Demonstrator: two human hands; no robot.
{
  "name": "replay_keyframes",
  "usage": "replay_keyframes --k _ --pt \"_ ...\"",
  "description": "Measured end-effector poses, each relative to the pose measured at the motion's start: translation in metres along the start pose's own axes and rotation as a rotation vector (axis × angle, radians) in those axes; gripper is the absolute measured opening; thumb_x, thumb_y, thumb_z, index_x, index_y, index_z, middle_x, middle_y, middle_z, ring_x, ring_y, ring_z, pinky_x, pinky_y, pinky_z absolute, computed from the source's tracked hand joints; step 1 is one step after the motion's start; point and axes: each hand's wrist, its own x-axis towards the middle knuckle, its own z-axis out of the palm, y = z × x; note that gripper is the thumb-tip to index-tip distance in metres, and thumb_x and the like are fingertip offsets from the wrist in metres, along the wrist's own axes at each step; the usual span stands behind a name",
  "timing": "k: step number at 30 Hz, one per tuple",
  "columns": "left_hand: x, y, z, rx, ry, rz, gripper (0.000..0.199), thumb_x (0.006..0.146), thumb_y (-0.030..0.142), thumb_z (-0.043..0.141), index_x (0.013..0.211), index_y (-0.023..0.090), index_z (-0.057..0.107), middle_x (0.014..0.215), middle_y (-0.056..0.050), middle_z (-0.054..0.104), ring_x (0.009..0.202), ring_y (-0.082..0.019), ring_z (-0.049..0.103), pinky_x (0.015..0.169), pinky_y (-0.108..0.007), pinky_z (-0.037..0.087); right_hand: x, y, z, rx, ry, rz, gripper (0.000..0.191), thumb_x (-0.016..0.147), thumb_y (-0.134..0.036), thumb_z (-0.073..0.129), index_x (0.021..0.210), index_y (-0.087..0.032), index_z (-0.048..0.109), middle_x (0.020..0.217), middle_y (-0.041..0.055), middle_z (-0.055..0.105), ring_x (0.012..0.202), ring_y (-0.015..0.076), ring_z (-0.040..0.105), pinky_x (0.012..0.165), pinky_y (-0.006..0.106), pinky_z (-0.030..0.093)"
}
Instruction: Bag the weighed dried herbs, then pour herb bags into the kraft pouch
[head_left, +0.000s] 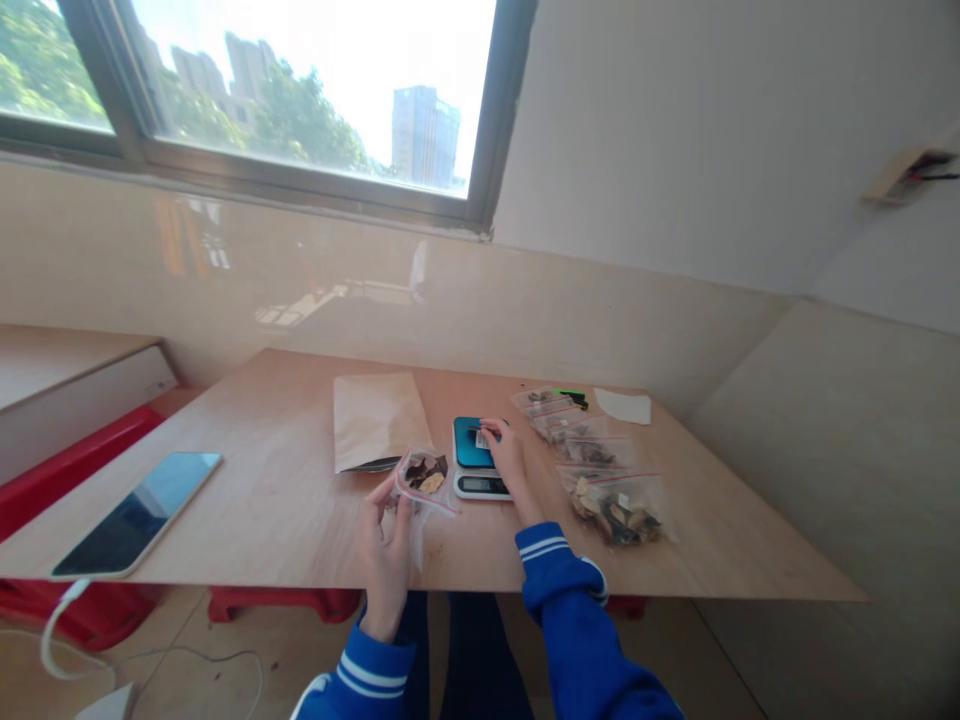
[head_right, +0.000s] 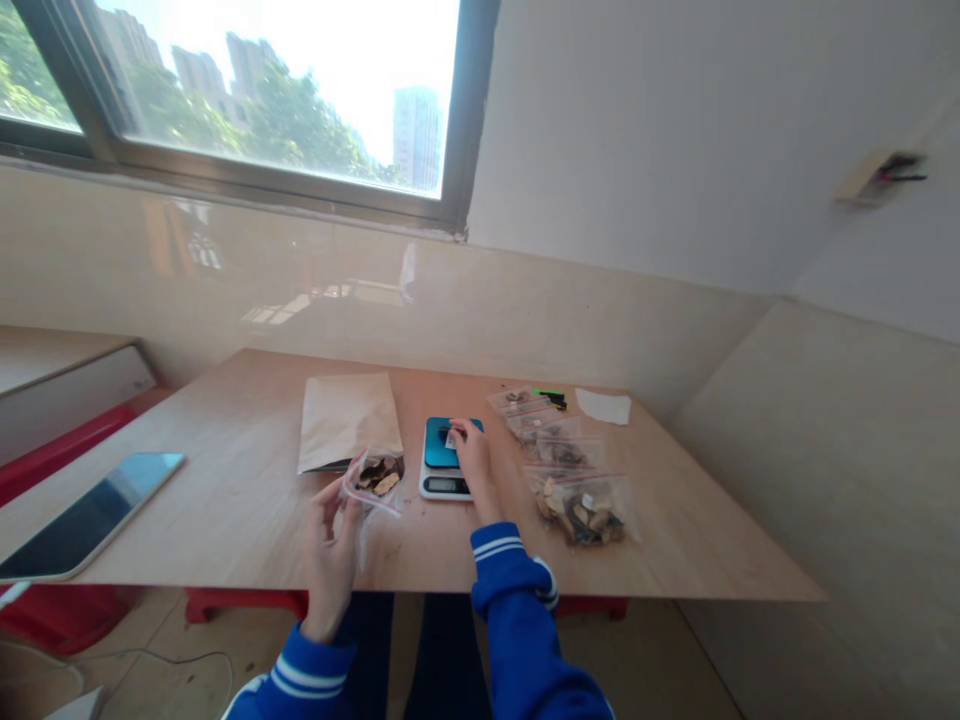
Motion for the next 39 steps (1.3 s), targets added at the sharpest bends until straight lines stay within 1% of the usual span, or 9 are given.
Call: replay_keyframes --k 6,11,13,16,18,24,30,34,39 --pt "-0.004 0.010 -0.002 -0.046 0.015 -0.010 0.035 0.087 0.038 0.059 0.117 0.020 0.059 0.121 -0.010 0.064 0.114 -0.023 0.059 0.101 -0.041 0.044 -0.001 -0.005 -0.010 0.228 0.182 0.111 0.036 0.070 -0.044 0.066 0.088 -0.013 0.067 0.092 0.0142 0.073 0.086 0.0256 0.068 0.082 0.043 0.053" --pt "-0.010 0.019 0.007 -0.086 0.016 -0.031 0.036 0.087 0.039 0.058 0.116 0.019 0.059 0.122 -0.011 0.064 0.116 -0.023 0.058 0.102 -0.040 0.043 -0.016 -0.050 -0.010 0.388 0.228 0.147 0.046 0.073 -0.051 0.064 0.099 -0.013 0.066 0.100 0.0139 0.073 0.088 0.0237 0.070 0.080 0.039 0.055" --pt "-0.013 0.020 0.010 -0.073 0.015 -0.024 0.037 0.087 0.040 0.058 0.117 0.019 0.059 0.124 -0.012 0.063 0.117 -0.023 0.058 0.102 -0.040 0.042 -0.030 -0.080 -0.011 0.426 0.142 0.119 0.040 0.074 -0.048 0.068 0.099 -0.016 0.068 0.101 0.0112 0.073 0.091 0.0226 0.069 0.081 0.036 0.055" --pt "-0.016 0.023 0.011 -0.067 0.017 -0.027 0.037 0.088 0.040 0.057 0.118 0.019 0.058 0.124 -0.011 0.063 0.116 -0.023 0.058 0.102 -0.040 0.042 -0.052 -0.120 -0.018 0.396 -0.185 0.012 0.034 0.078 -0.042 0.068 0.104 -0.020 0.069 0.109 0.0076 0.072 0.101 0.0216 0.066 0.091 0.036 0.051" --pt "-0.016 0.024 0.010 -0.067 0.013 -0.030 0.037 0.088 0.040 0.056 0.119 0.020 0.058 0.125 -0.011 0.063 0.116 -0.023 0.058 0.101 -0.041 0.043 -0.063 -0.134 -0.024 0.331 -0.269 -0.036 0.032 0.082 -0.043 0.064 0.107 -0.023 0.069 0.114 0.0060 0.070 0.108 0.0215 0.063 0.096 0.036 0.048" --pt "-0.015 0.026 0.006 -0.058 0.081 0.011 0.037 0.087 0.041 0.057 0.117 0.019 0.059 0.123 -0.012 0.063 0.114 -0.023 0.059 0.099 -0.040 0.044 -0.093 -0.124 -0.040 0.329 -0.104 0.083 0.046 0.088 -0.057 0.048 0.109 -0.020 0.067 0.117 0.0104 0.067 0.109 0.0246 0.062 0.095 0.039 0.048" --pt "-0.033 0.032 0.018 -0.008 0.170 0.110 0.039 0.089 0.037 0.056 0.124 0.021 0.054 0.131 -0.011 0.057 0.125 -0.024 0.051 0.107 -0.042 0.038 -0.145 -0.129 -0.036 0.440 -0.328 0.154 0.058 0.081 -0.051 0.064 0.131 -0.026 0.051 0.134 0.0089 0.057 0.120 0.0236 0.056 0.099 0.038 0.047" --pt "-0.051 0.043 0.028 0.029 -0.017 0.240 0.039 0.090 0.030 0.054 0.129 0.024 0.050 0.138 -0.011 0.052 0.132 -0.025 0.044 0.112 -0.047 0.031 -0.155 -0.135 -0.034 0.519 -0.216 0.204 0.048 0.086 -0.048 0.059 0.128 -0.026 0.053 0.129 0.0083 0.062 0.115 0.0241 0.060 0.099 0.040 0.048" --pt "-0.054 0.051 0.025 0.053 -0.242 0.350 0.034 0.092 0.027 0.048 0.125 0.023 0.054 0.144 -0.011 0.048 0.137 -0.026 0.038 0.114 -0.051 0.026 -0.149 -0.128 -0.058 0.573 0.003 0.245 0.042 0.086 -0.048 0.057 0.121 -0.024 0.060 0.119 0.0083 0.068 0.110 0.0261 0.064 0.100 0.045 0.048"
